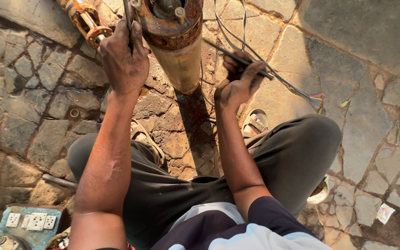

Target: The person sits on a stone-paved ground and works on a rusty cylindrical pump motor, holding a metal rod against the pump while filing and scraping its rusted surface with a flat file. They reposition the rod and file repeatedly, working around the pump's top flange and body.

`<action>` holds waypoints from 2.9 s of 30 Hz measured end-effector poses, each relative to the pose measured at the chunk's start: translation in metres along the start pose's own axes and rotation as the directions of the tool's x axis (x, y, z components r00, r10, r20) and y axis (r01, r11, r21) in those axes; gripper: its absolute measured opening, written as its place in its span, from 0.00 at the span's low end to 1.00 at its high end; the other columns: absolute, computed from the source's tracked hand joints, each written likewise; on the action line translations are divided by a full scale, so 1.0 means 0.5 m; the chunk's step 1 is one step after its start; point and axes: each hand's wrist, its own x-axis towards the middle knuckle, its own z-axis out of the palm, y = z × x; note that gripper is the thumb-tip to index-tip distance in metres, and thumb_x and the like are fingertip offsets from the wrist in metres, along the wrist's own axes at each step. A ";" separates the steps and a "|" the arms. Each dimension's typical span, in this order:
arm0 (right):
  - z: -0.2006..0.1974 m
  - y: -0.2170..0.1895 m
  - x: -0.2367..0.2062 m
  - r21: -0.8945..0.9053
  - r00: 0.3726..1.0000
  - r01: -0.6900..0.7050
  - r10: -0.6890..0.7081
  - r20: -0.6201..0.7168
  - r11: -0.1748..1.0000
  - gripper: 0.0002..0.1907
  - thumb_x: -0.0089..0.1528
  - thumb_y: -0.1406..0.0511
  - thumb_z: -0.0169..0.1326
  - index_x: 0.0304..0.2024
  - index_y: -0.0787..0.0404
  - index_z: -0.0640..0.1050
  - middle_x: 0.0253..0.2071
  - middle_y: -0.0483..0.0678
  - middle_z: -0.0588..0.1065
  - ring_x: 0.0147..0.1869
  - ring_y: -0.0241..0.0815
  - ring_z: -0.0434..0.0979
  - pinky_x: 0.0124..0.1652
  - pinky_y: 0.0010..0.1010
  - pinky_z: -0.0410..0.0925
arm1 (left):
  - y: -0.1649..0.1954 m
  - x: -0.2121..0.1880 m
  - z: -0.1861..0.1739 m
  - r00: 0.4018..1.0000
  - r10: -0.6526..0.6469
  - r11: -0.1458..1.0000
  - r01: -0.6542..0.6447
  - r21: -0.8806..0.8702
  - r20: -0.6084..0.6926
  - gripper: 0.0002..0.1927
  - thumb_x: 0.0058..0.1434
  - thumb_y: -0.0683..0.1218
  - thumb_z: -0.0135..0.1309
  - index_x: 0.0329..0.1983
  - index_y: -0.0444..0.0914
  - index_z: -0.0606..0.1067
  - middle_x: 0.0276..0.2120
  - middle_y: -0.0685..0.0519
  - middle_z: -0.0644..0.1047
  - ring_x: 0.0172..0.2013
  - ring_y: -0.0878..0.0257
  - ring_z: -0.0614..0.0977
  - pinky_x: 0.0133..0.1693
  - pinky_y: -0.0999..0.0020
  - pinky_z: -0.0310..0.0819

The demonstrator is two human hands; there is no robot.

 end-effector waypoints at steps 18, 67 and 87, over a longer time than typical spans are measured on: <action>0.028 -0.015 -0.026 -0.110 0.983 0.180 -0.174 0.057 0.978 0.21 0.77 0.53 0.42 0.44 0.65 0.71 0.36 0.62 0.80 0.30 0.47 0.81 0.30 0.35 0.74 | 0.007 -0.001 0.003 0.999 -0.037 0.999 0.037 0.028 -0.002 0.29 0.83 0.59 0.35 0.39 0.36 0.77 0.18 0.53 0.75 0.17 0.64 0.78 0.25 0.63 0.73; 0.024 0.023 0.076 -0.171 0.981 -0.085 0.112 0.156 0.982 0.18 0.74 0.53 0.40 0.42 0.61 0.69 0.31 0.54 0.80 0.22 0.41 0.75 0.22 0.31 0.68 | 0.064 0.020 -0.036 0.979 -0.170 0.974 0.184 -0.129 0.116 0.22 0.79 0.55 0.43 0.50 0.33 0.79 0.19 0.48 0.79 0.23 0.60 0.86 0.28 0.66 0.76; 0.066 -0.015 0.133 -0.029 0.950 0.110 -0.096 0.298 0.994 0.13 0.77 0.56 0.36 0.48 0.56 0.67 0.32 0.47 0.73 0.27 0.36 0.67 0.24 0.27 0.61 | 0.067 0.019 -0.036 0.983 -0.143 0.984 0.154 -0.095 0.117 0.21 0.81 0.55 0.45 0.47 0.33 0.78 0.21 0.48 0.79 0.24 0.61 0.86 0.28 0.67 0.76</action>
